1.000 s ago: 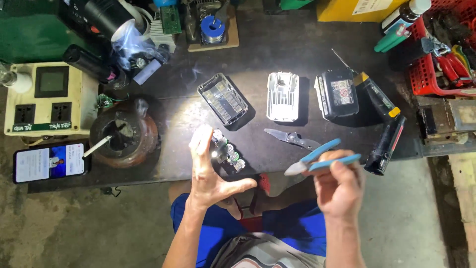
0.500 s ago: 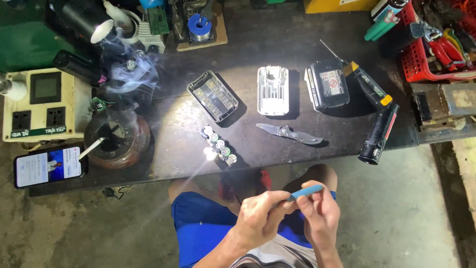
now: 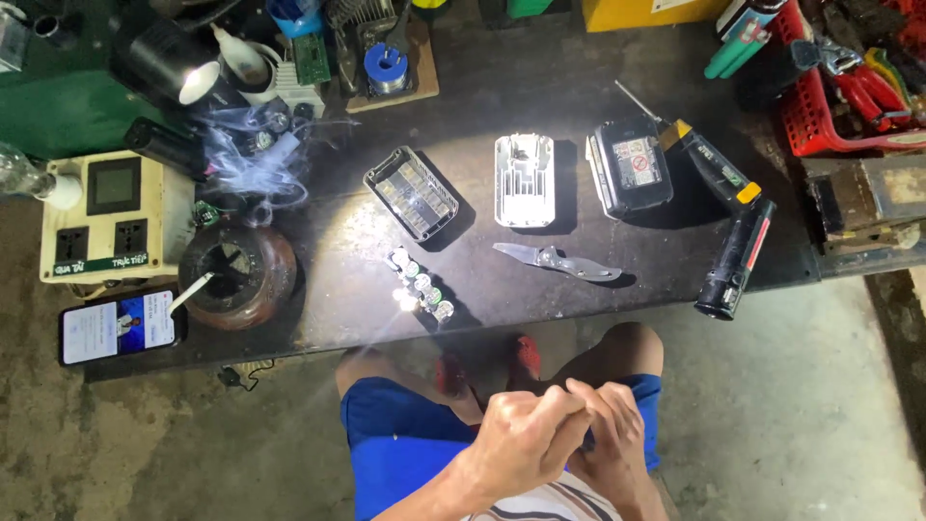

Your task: Using pliers to cut connections and remove a circuit board from a battery pack assembly

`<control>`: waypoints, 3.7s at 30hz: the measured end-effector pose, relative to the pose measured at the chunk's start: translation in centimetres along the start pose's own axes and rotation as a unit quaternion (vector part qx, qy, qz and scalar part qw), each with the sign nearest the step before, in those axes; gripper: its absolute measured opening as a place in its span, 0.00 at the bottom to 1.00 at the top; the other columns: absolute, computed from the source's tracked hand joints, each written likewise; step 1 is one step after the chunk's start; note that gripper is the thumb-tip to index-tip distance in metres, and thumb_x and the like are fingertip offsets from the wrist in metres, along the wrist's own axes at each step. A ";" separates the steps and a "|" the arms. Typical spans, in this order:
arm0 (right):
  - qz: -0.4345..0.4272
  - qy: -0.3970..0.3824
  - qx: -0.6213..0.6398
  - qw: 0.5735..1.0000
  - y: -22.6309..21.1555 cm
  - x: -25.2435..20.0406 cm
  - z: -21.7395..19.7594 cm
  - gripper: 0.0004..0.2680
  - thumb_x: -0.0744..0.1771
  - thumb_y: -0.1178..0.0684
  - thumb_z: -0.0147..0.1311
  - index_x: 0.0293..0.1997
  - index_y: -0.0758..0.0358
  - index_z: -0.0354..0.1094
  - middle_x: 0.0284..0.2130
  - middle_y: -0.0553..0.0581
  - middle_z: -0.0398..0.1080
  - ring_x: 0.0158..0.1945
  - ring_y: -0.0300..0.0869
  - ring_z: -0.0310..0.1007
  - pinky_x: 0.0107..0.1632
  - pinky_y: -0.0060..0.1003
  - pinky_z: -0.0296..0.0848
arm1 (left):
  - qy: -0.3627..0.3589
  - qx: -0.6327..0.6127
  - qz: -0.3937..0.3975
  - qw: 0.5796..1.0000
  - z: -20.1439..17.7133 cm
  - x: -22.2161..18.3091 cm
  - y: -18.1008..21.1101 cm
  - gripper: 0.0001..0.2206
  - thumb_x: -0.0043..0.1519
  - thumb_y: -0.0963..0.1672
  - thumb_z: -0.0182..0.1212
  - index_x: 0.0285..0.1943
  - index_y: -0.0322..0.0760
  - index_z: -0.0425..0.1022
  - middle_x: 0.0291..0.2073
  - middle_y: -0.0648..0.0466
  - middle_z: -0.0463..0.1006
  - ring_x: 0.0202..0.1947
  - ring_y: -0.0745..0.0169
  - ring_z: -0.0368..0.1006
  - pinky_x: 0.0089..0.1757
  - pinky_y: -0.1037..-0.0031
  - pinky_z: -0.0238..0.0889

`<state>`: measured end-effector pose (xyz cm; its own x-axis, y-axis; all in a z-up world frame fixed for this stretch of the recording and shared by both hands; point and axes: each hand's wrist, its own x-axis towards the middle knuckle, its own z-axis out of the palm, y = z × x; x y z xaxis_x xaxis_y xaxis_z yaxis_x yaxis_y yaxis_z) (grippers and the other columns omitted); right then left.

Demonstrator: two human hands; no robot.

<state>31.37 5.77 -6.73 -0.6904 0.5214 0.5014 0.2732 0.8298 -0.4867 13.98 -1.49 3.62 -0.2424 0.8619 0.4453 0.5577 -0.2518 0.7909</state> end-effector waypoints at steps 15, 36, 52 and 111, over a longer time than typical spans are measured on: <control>0.381 0.036 0.095 0.919 4.8 -5.5 -3.6 0.21 0.64 0.54 0.59 0.66 0.58 0.66 0.40 0.54 0.69 0.41 0.39 0.70 0.49 0.33 0.67 | 0.061 0.161 -0.027 0.985 6.1 14.9 -6.5 0.06 0.69 0.41 0.52 0.39 0.37 0.64 0.24 0.48 0.73 0.27 0.41 0.66 0.34 0.55 0.57; 0.242 -0.065 0.114 0.961 -4.0 7.1 -2.7 0.16 0.64 0.51 0.62 0.57 0.57 0.74 0.47 0.51 0.75 0.40 0.36 0.76 0.50 0.30 0.77 | 0.160 0.226 -0.056 0.959 -11.8 1.1 -8.2 0.44 0.47 0.62 0.71 0.68 0.42 0.60 0.68 0.36 0.59 0.73 0.33 0.51 0.66 0.37 0.50; 0.317 -0.233 0.167 0.904 -8.3 13.7 -0.1 0.20 0.67 0.40 0.49 0.63 0.58 0.69 0.58 0.54 0.75 0.63 0.42 0.73 0.64 0.38 0.67 | 0.235 0.185 -0.074 0.951 -9.6 -0.2 -12.0 0.45 0.51 0.55 0.77 0.71 0.28 0.56 0.63 0.38 0.65 0.65 0.38 0.68 0.62 0.55 0.67; 0.305 -0.060 0.179 0.934 -7.5 9.3 0.6 0.15 0.66 0.53 0.57 0.59 0.60 0.69 0.42 0.52 0.74 0.46 0.38 0.75 0.56 0.34 0.73 | 0.281 0.117 -0.050 0.951 -9.4 -0.8 -12.9 0.49 0.47 0.51 0.84 0.71 0.29 0.52 0.67 0.37 0.65 0.70 0.39 0.66 0.66 0.57 0.66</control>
<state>22.52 4.31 1.13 -0.5563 0.8307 -0.0203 0.4137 0.2556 -0.8738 -0.52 -3.09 -2.97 -0.6524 0.4885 0.5794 0.6554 -0.0202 0.7550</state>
